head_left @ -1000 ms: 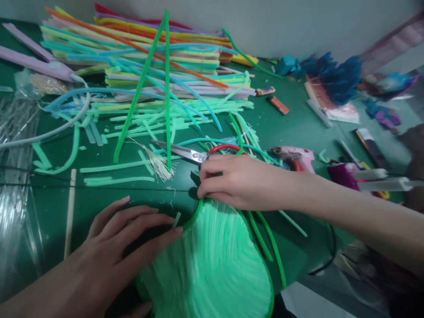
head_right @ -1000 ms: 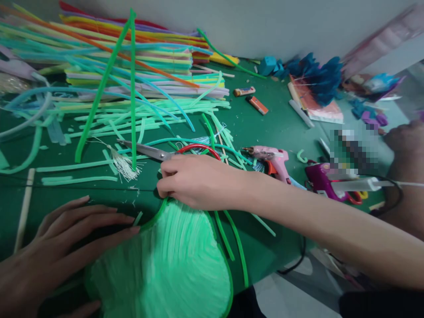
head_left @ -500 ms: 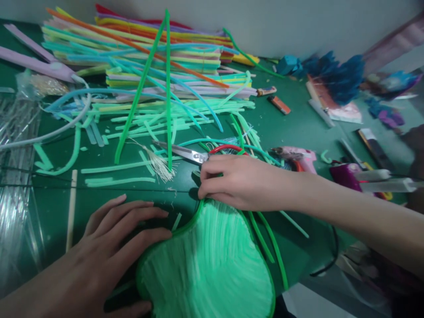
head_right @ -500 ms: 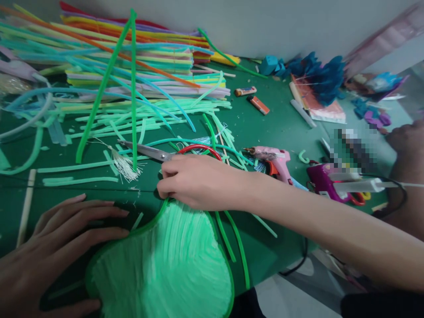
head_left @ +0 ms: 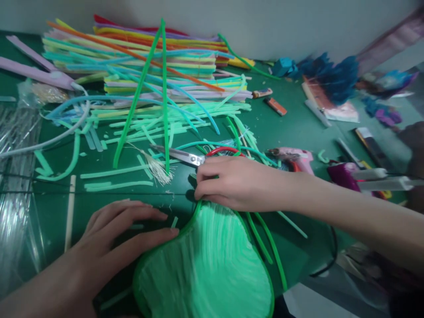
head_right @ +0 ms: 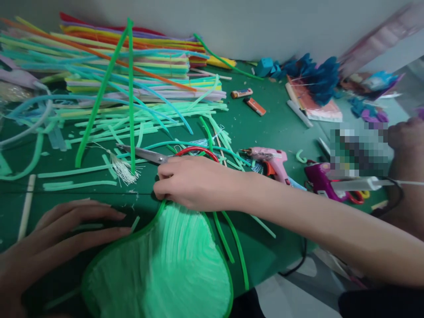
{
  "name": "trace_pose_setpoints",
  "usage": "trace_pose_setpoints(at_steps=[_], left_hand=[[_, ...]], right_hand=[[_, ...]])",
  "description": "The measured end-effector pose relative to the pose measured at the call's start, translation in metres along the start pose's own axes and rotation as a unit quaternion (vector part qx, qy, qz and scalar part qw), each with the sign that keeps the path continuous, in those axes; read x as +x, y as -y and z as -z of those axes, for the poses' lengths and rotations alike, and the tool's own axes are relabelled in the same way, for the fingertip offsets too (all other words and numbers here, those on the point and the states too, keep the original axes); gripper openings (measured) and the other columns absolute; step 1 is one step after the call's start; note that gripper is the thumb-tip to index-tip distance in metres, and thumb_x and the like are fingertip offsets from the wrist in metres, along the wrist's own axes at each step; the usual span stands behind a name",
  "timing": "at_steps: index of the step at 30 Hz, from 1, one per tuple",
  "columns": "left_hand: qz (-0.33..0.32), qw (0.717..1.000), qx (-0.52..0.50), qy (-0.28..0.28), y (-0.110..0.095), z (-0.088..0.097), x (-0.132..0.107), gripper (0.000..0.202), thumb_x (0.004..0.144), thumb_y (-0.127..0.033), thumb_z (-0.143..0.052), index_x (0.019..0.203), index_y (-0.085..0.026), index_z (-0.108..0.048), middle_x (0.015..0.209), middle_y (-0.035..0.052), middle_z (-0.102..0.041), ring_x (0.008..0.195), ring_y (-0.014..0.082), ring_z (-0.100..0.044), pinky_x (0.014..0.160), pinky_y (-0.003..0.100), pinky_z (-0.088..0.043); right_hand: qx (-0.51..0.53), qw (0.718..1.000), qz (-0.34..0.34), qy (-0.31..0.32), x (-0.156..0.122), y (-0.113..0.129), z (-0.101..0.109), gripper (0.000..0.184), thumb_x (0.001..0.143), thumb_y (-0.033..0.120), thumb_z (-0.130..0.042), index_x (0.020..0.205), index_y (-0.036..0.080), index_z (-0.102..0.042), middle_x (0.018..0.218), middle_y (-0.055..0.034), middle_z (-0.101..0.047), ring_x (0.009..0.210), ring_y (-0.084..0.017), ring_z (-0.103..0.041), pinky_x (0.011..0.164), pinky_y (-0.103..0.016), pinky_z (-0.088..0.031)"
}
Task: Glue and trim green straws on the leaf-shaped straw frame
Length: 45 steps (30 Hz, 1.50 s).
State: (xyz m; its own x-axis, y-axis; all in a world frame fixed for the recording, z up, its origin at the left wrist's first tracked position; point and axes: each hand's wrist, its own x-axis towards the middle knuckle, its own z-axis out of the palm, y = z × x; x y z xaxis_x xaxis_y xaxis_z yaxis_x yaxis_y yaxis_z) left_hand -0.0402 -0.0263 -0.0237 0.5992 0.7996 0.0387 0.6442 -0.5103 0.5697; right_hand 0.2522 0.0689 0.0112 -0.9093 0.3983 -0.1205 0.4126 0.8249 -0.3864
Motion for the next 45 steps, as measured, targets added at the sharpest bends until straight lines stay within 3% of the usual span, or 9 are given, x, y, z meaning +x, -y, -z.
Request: trace_pose_setpoints(at_steps=[5, 11, 21, 25, 31, 34, 38, 41, 45], left_hand=[[-0.032, 0.998, -0.021, -0.05, -0.003, -0.009, 0.043, 0.015, 0.096, -0.035, -0.057, 0.102, -0.034, -0.072, 0.095, -0.0031, -0.073, 0.091, 0.0198, -0.066, 0.081, 0.034, -0.05], [0.045, 0.996, -0.065, 0.037, -0.012, -0.015, 0.096, 0.021, 0.091, -0.043, -0.064, 0.08, -0.026, -0.07, 0.077, -0.0007, -0.07, 0.081, 0.023, -0.061, 0.071, 0.036, -0.043], [0.086, 0.994, -0.011, 0.071, -0.035, -0.013, 0.116, 0.025, 0.088, -0.045, -0.061, 0.075, -0.025, -0.066, 0.073, 0.0002, -0.066, 0.074, 0.023, -0.058, 0.064, 0.034, -0.037], [0.072, 0.995, 0.015, 0.063, -0.027, -0.002, 0.099, 0.031, 0.096, -0.048, -0.053, 0.079, -0.026, -0.067, 0.072, -0.0012, -0.066, 0.069, 0.0205, -0.059, 0.063, 0.034, -0.039], [-0.009, 0.999, -0.007, 0.037, -0.002, -0.001, 0.028, 0.022, 0.093, -0.044, -0.064, 0.113, -0.037, -0.069, 0.098, -0.0021, -0.07, 0.09, 0.0195, -0.065, 0.078, 0.031, -0.051], [0.009, 1.0, 0.029, 0.007, -0.002, -0.014, -0.003, 0.059, 0.079, -0.052, -0.077, 0.134, -0.047, -0.057, 0.125, 0.0001, -0.061, 0.115, 0.0287, -0.057, 0.097, 0.044, -0.049], [0.019, 0.995, 0.047, 0.08, -0.002, -0.023, -0.025, 0.123, 0.044, -0.044, -0.094, 0.153, -0.047, -0.035, 0.147, 0.0045, -0.046, 0.131, 0.0404, -0.043, 0.103, 0.056, -0.049], [0.001, 0.986, 0.052, 0.157, 0.001, -0.019, -0.028, 0.133, 0.044, -0.037, -0.092, 0.158, -0.045, -0.024, 0.151, 0.0044, -0.044, 0.135, 0.0401, -0.042, 0.101, 0.055, -0.054], [0.031, 0.982, 0.057, 0.176, 0.003, -0.012, -0.027, 0.125, 0.051, -0.034, -0.086, 0.158, -0.048, -0.022, 0.154, 0.0029, -0.041, 0.138, 0.0379, -0.041, 0.102, 0.055, -0.054]], right_hand=[[-0.034, 0.999, 0.003, -0.003, 0.002, 0.0, -0.001, 0.02, 0.1, 0.017, -0.053, 0.104, 0.017, -0.073, 0.098, -0.0078, -0.066, 0.086, -0.019, -0.055, 0.069, -0.031, -0.037], [-0.081, 0.996, -0.004, -0.026, 0.004, -0.002, -0.002, 0.018, 0.102, 0.025, -0.056, 0.104, 0.015, -0.071, 0.099, -0.0084, -0.068, 0.092, -0.022, -0.057, 0.076, -0.035, -0.038], [-0.098, 0.984, -0.021, -0.149, -0.023, -0.002, -0.009, 0.019, 0.102, 0.022, -0.052, 0.102, 0.013, -0.068, 0.105, -0.0113, -0.069, 0.104, -0.024, -0.058, 0.091, -0.039, -0.046], [-0.083, 0.976, -0.063, -0.192, -0.041, 0.002, -0.015, 0.02, 0.102, 0.022, -0.052, 0.106, 0.013, -0.07, 0.109, -0.0129, -0.069, 0.106, -0.023, -0.059, 0.093, -0.04, -0.049], [-0.094, 0.975, -0.053, -0.195, -0.037, -0.002, -0.029, 0.023, 0.103, 0.022, -0.052, 0.109, 0.019, -0.074, 0.117, -0.012, -0.068, 0.117, -0.026, -0.054, 0.097, -0.044, -0.047], [-0.099, 0.977, -0.039, -0.186, -0.029, -0.007, -0.032, 0.022, 0.102, 0.022, -0.052, 0.104, 0.018, -0.074, 0.112, -0.0109, -0.069, 0.11, -0.024, -0.056, 0.092, -0.041, -0.047], [-0.133, 0.975, -0.032, -0.175, -0.025, -0.008, -0.031, 0.021, 0.103, 0.021, -0.05, 0.102, 0.017, -0.071, 0.109, -0.0097, -0.07, 0.104, -0.024, -0.058, 0.086, -0.038, -0.045], [-0.164, 0.972, -0.023, -0.169, -0.021, -0.007, -0.029, 0.022, 0.104, 0.019, -0.048, 0.103, 0.016, -0.069, 0.106, -0.0096, -0.07, 0.105, -0.024, -0.058, 0.089, -0.04, -0.043], [-0.195, 0.968, -0.012, -0.156, -0.014, -0.005, -0.025, 0.022, 0.103, 0.015, -0.048, 0.103, 0.016, -0.069, 0.104, -0.0097, -0.07, 0.103, -0.025, -0.057, 0.091, -0.041, -0.041]])
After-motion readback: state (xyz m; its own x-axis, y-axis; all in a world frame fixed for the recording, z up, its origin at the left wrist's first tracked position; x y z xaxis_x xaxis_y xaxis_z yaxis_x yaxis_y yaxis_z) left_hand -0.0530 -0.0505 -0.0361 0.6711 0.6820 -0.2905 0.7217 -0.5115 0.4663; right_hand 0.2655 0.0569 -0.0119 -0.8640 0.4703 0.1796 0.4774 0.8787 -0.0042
